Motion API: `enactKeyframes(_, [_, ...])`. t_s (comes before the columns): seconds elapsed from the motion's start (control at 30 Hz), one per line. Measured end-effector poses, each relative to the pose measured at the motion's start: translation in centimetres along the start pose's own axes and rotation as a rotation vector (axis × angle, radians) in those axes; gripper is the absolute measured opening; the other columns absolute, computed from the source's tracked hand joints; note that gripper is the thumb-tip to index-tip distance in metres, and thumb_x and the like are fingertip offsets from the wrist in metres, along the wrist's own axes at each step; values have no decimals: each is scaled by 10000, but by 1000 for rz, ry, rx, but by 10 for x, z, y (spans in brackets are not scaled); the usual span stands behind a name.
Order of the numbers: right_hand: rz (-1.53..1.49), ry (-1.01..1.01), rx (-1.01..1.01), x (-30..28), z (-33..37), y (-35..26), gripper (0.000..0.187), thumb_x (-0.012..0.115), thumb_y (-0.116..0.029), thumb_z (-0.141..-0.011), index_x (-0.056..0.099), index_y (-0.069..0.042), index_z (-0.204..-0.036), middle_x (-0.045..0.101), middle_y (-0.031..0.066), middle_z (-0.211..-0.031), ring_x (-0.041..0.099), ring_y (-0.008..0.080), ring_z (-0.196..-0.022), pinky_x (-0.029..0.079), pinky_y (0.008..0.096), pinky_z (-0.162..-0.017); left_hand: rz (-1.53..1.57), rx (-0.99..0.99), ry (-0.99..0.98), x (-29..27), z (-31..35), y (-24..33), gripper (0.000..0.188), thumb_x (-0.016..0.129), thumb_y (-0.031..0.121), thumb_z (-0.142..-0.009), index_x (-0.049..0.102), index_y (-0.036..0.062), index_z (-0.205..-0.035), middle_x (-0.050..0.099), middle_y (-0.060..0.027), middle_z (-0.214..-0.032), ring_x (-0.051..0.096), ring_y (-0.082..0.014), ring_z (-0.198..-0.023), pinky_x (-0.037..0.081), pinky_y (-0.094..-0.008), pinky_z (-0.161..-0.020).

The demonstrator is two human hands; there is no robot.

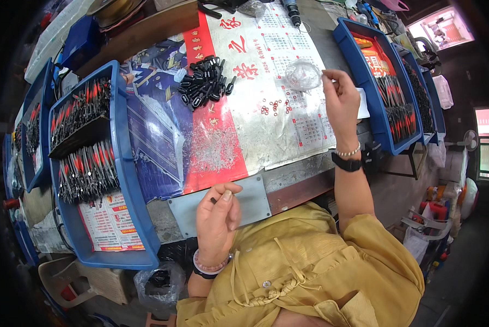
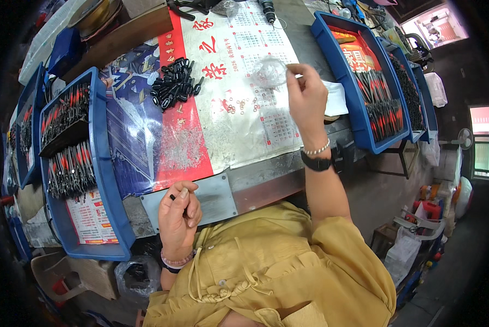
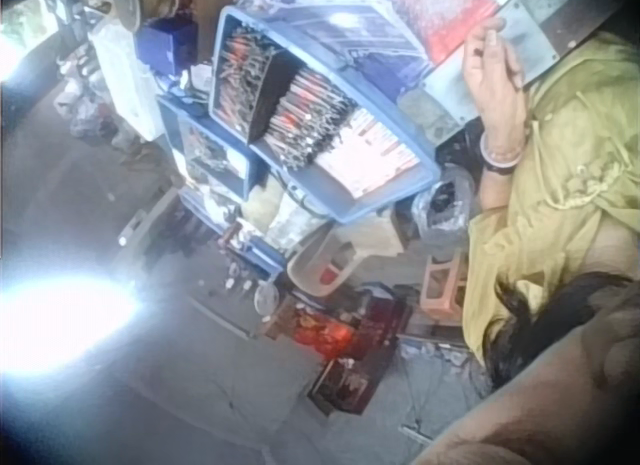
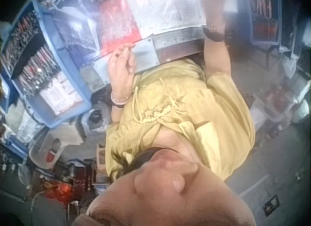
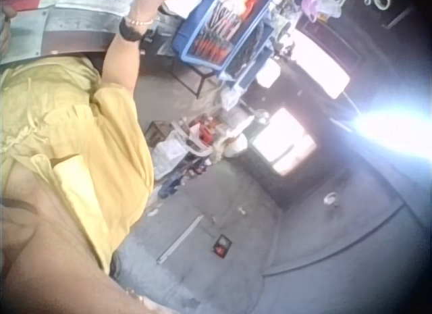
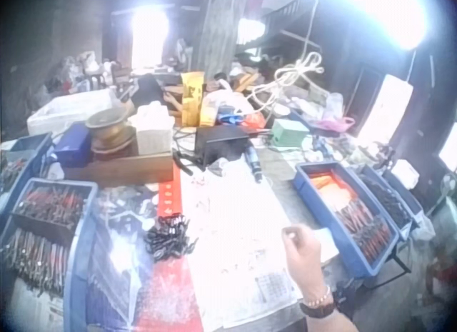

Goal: The person repeatedly picks small black plastic key housing parts and tiny metal rings from a workbench, inserts the rings into the housings, and places the assembled units back on the table. The process is repeated continuously throughout the clip.

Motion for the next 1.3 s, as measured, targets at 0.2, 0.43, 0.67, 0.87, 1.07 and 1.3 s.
enactKeyframes(0.2, [-84, -380, -144, 33, 25, -21, 141, 634, -32, -846, 647, 23, -975, 664, 80, -834, 603, 109, -695, 477, 227, -645, -19, 10, -28, 1, 0, -1, 199, 491, 204, -988, 543, 12, -987, 454, -8, -599, 362, -66, -453, 300, -201, -425])
enactKeyframes(0.43, [428, -513, -242, 83, 10, -19, 123, 600, -110, -791, 644, 3, -771, 653, 172, -795, 620, 352, -714, 485, 427, -660, -95, 144, 64, 5, 8, 12, 189, 486, 155, -981, 570, 4, -1057, 541, -15, -794, 485, -71, -635, 402, -201, -579])
enactKeyframes(0.67, [242, -581, -279, 85, 3, -25, 132, 620, -107, -745, 585, 19, -728, 616, 188, -703, 618, 320, -659, 483, 404, -613, -229, 275, 72, 15, -3, 45, 188, 487, 129, -978, 592, 2, -1067, 507, 20, -747, 409, -16, -587, 297, -167, -494])
enactKeyframes(0.87, [-546, -590, 108, 36, 33, -47, 93, 588, 10, -821, 495, 19, -820, 631, 95, -763, 625, 109, -678, 505, 226, -603, -622, 455, 259, 13, -59, 65, 192, 529, 147, -952, 626, -9, -1009, 465, 53, -649, 386, -23, -539, 308, -195, -480])
enactKeyframes(1.07, [-651, -719, 259, -1, 74, -59, 152, 589, 31, -850, 605, 83, -992, 651, 87, -872, 664, 131, -780, 536, 225, -673, -1275, 669, 736, -5, -143, 88, 402, 691, 318, -799, 646, -23, -1006, 661, -197, -797, 627, -305, -715, 479, -396, -681])
enactKeyframes(1.3, [-715, -750, 326, -14, 95, -49, 61, 595, 30, -852, 598, 63, -903, 658, 82, -858, 671, 125, -788, 533, 239, -678, -1553, 532, 692, -25, -169, 83, 358, 674, 315, -780, 602, -33, -830, 642, -215, -759, 621, -369, -730, 472, -412, -672])
Point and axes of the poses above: each hand's wrist, its own z-axis away from the middle knuckle, its own x-axis out of the palm, y = z × x, the point moved 2 cm from there along -z, towards the middle knuckle
